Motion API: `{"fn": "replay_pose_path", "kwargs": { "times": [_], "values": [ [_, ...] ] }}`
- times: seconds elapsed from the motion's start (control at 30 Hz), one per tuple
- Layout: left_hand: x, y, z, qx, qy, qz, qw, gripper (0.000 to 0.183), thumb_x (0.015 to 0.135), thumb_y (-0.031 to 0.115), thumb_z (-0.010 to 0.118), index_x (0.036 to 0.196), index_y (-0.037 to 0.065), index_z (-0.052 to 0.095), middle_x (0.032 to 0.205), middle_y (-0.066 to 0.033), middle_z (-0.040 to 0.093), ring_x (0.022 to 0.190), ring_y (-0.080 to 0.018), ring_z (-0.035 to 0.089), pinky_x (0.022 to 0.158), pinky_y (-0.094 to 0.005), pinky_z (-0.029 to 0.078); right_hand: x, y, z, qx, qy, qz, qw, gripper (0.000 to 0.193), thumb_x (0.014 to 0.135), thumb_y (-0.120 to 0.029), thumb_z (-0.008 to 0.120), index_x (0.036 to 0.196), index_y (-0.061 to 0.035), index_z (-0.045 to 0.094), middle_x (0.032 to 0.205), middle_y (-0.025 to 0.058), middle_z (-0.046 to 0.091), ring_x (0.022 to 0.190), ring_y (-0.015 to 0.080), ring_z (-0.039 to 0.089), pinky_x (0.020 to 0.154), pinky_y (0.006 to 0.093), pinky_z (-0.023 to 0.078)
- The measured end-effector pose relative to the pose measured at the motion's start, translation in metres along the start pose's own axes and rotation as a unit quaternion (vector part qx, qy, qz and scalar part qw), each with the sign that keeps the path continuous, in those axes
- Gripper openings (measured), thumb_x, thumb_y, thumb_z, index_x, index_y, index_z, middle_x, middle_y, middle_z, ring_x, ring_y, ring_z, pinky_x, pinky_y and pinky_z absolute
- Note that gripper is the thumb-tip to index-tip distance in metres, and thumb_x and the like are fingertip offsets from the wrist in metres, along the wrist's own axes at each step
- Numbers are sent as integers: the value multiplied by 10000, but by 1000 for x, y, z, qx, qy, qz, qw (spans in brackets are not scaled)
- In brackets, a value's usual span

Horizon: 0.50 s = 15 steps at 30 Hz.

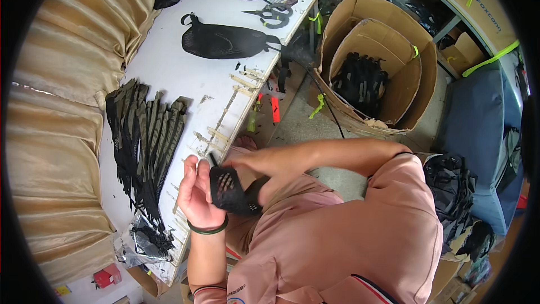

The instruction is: Attach plastic buckle clips to mesh straps in a factory assembly line.

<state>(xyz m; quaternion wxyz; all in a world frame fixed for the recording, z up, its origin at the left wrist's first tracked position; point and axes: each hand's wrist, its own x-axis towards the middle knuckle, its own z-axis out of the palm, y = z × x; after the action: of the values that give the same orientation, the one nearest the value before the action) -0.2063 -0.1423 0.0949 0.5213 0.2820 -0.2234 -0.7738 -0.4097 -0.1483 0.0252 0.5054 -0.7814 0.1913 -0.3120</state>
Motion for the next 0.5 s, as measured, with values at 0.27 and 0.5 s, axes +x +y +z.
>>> {"fn": "replay_pose_path", "kwargs": {
  "times": [0.27,0.5],
  "values": [
    [15,9,31,93,-122,124,980,313,891,218,514,1151,49,471,1050,-115,582,696,-183,542,724,-344,424,27,-30,-8,-55,132,4,990,322,761,-94,638,1074,-48,576,1025,156,607,971,304,578,855,390,450],
    [-1,47,-70,174,22,154,972,199,895,109,532,1078,32,532,984,-114,600,792,-176,597,737,-308,482,-45,-81,-144,-151,552,32,819,557,831,-281,609,1286,8,468,1107,46,574,953,102,552,836,251,454]
  ]
}}
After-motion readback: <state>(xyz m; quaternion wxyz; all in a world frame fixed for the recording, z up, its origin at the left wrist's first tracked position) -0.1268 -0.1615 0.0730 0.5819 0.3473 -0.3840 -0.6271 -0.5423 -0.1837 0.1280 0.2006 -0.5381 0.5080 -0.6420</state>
